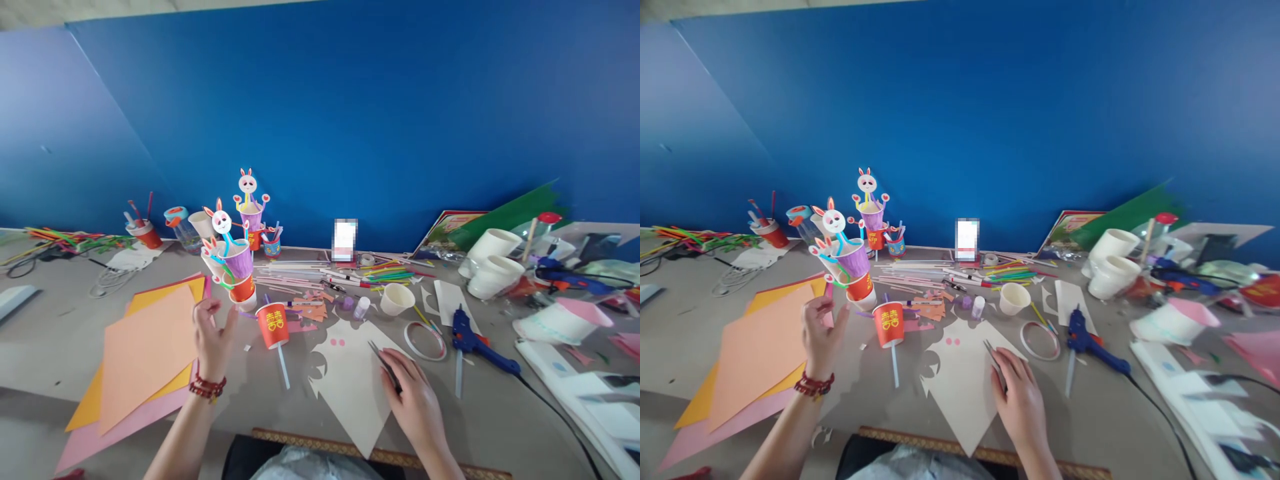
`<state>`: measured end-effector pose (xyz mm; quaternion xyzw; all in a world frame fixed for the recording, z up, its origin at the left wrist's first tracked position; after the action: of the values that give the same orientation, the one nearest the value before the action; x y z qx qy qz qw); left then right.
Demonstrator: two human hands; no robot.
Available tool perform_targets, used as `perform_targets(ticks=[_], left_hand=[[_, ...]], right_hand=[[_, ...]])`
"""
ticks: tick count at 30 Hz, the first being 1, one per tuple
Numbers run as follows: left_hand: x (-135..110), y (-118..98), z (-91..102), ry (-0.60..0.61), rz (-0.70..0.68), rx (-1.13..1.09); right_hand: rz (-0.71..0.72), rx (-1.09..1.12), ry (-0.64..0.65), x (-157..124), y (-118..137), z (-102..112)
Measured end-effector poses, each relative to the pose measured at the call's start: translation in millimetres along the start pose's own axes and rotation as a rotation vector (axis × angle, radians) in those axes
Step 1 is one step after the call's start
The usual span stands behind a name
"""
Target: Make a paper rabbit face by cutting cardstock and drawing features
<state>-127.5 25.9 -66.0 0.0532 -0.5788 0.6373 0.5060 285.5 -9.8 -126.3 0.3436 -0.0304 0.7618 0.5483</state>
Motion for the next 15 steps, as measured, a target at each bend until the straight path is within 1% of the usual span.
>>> perform_targets(ticks=[1, 3, 5, 6, 7, 8, 10, 13, 15], left_hand=[[2, -2, -0.1, -0.005, -0.004, -0.002], [-3, -13, -1.0, 0.009, -0.035, -0.024], [-15, -30, -4.7, 0.087, -0.128, -0.063], [-22, -39, -8.0, 0.157, -0.197, -0.079], [-29, -49, -12.9, 0.253, -0.266, -0.094], [-34, -58, -18.6, 0.357, -0.331, -0.107], [-39, -73, -32.9, 0.575, -0.412, -0.102], [-27, -89, -59.5, 0.813, -0.488, -0.001], [-12, -96, -83.7, 0.944, -0.495, 0.166]], right_hand=[[-0.003, -0.003, -0.004, 0, 0, 0], [-0.012, -0.010, -0.006, 0, 0, 2], [-0.022, -0.016, 0.002, -2, -1, 3], [-0.027, -0.020, 0.009, -3, -2, 5], [-0.032, -0.026, 0.017, -4, -3, 6], [-0.036, -0.032, 0.023, -5, -4, 7], [-0.040, -0.041, 0.032, -8, -7, 10], [-0.046, -0.037, 0.042, -9, -8, 13], [-0.055, -0.026, 0.048, -8, -6, 14]])
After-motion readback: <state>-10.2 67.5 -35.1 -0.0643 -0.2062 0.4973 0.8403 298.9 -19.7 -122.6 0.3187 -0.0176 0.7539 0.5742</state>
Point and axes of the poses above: each hand's wrist, its own x-axis towards the middle knuckle, its own z-axis out of the back of the hand, y = z × x, the point moved 4 cm from there along x, towards the middle knuckle, and after that the axes turned 1 degree about -x, right-handed, at the moved point
